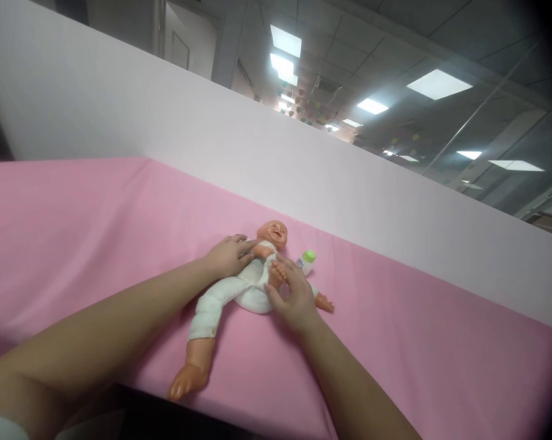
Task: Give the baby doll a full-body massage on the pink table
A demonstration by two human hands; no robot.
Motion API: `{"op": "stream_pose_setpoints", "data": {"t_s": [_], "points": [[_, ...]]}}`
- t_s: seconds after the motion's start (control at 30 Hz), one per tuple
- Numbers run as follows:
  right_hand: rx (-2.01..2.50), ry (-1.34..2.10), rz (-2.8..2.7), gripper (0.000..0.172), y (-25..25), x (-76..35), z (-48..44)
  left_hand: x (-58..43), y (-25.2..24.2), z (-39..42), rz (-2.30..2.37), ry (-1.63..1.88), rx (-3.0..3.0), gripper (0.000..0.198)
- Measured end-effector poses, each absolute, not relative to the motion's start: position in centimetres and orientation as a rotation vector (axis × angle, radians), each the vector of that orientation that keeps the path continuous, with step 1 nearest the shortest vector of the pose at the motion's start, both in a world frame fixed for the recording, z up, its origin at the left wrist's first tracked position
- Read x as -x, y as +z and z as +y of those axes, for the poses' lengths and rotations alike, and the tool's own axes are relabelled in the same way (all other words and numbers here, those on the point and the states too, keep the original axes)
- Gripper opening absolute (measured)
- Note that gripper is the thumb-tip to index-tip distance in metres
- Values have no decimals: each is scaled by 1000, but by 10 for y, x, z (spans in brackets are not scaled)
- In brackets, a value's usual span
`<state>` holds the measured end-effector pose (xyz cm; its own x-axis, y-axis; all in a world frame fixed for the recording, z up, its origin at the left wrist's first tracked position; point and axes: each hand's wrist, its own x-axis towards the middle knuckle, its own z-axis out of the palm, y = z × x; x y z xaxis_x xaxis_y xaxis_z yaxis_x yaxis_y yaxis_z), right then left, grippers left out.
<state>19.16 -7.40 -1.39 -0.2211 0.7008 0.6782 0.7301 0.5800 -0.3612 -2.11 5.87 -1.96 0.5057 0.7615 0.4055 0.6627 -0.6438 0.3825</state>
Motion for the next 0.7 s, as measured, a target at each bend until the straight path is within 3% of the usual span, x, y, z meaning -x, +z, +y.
{"op": "stream_pose_setpoints", "data": {"t_s": [0.3,0.53,0.7], "points": [[960,-239,-1942,50,-10,-184,-89,24,-22,65,1098,1031,-2280,52],[713,-130,-2022,48,-3,-148,-116,37,-24,94,1160,1267,-1009,35],[717,33,-2308,58,-15,-137,-121,43,-20,105,1216,1283,-819,31]]}}
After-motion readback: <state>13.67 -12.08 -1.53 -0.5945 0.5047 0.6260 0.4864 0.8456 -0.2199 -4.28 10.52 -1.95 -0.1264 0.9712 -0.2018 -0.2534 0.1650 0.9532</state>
